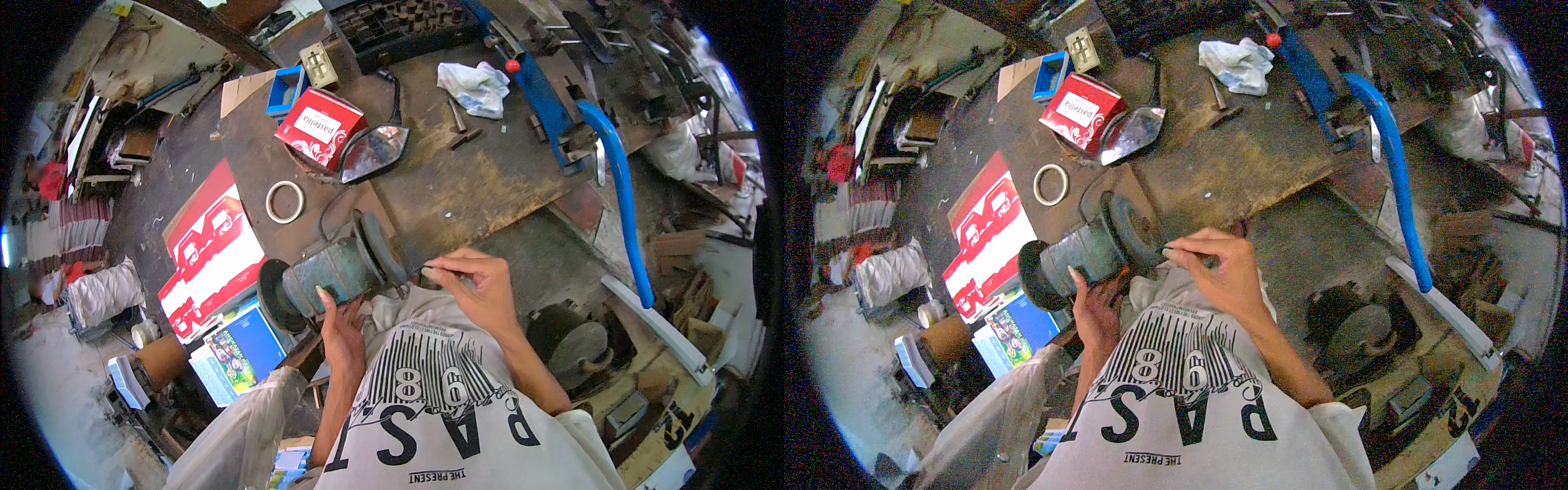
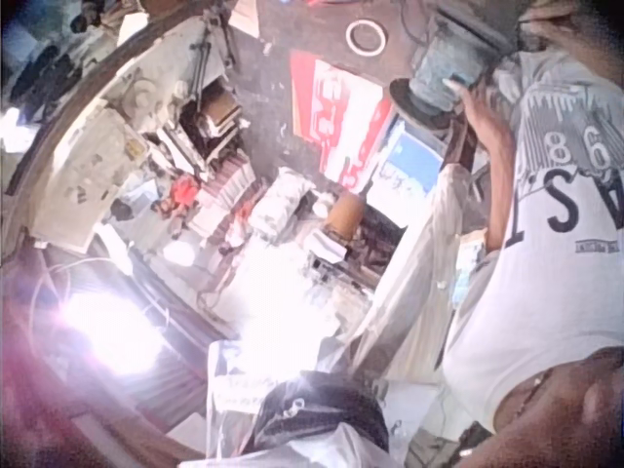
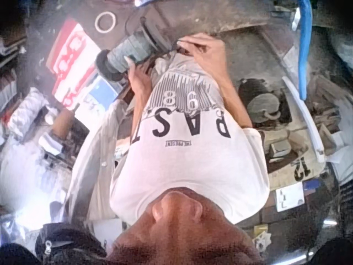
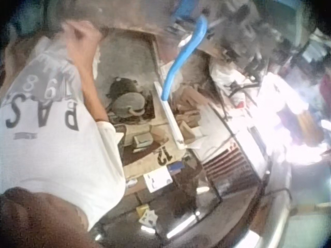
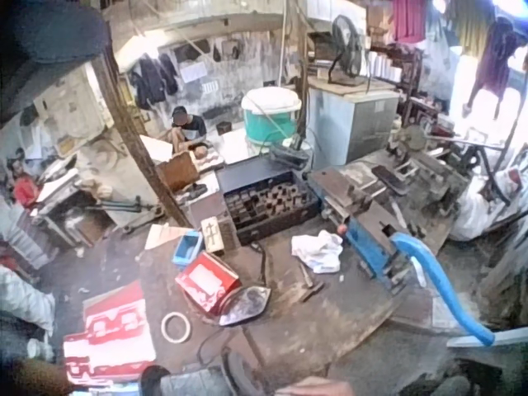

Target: The person fits metal strips into slots on a white template by hand and using a grinding machine to adjust the length of the strips.

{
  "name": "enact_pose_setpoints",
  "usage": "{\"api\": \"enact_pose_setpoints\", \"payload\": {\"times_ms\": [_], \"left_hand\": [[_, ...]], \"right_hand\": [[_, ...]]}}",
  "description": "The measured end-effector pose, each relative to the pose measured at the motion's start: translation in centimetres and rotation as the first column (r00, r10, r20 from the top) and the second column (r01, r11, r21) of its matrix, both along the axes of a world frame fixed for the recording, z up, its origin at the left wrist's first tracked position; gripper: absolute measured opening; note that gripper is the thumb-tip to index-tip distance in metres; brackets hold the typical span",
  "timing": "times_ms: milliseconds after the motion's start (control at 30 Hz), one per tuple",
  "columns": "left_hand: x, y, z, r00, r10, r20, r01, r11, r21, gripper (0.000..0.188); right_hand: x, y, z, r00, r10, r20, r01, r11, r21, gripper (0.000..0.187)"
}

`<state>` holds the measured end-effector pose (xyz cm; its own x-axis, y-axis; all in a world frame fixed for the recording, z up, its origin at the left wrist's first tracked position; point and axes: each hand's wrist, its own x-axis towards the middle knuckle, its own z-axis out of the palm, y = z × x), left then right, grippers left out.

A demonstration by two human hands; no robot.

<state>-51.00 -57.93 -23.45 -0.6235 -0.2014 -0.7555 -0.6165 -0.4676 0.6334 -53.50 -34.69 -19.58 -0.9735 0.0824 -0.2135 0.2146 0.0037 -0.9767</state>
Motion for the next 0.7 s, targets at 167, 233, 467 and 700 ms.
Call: {"api": "enact_pose_setpoints", "payload": {"times_ms": [167, 233, 467, 700], "left_hand": [[-0.2, 0.1, 0.1, 0.999, -0.028, -0.017, 0.029, 0.999, 0.026, 0.076], [-0.3, 0.0, 0.1, 0.999, -0.032, -0.007, 0.033, 0.999, 0.024, 0.076], [-0.4, 0.0, 0.1, 0.998, -0.05, -0.025, 0.052, 0.996, 0.071, 0.078], [0.2, -1.2, -1.1, 0.987, -0.137, -0.08, 0.145, 0.984, 0.104, 0.083]], "right_hand": [[0.5, -1.0, -3.1, 0.945, 0.173, -0.277, -0.029, 0.889, 0.457, 0.025], [0.3, -1.4, -3.6, 0.889, 0.276, -0.366, -0.02, 0.821, 0.57, 0.028], [0.7, -2.2, -4.5, 0.887, 0.299, -0.351, -0.022, 0.787, 0.616, 0.038], [1.0, -2.3, -3.8, 0.896, 0.311, -0.317, -0.05, 0.78, 0.623, 0.034]]}}
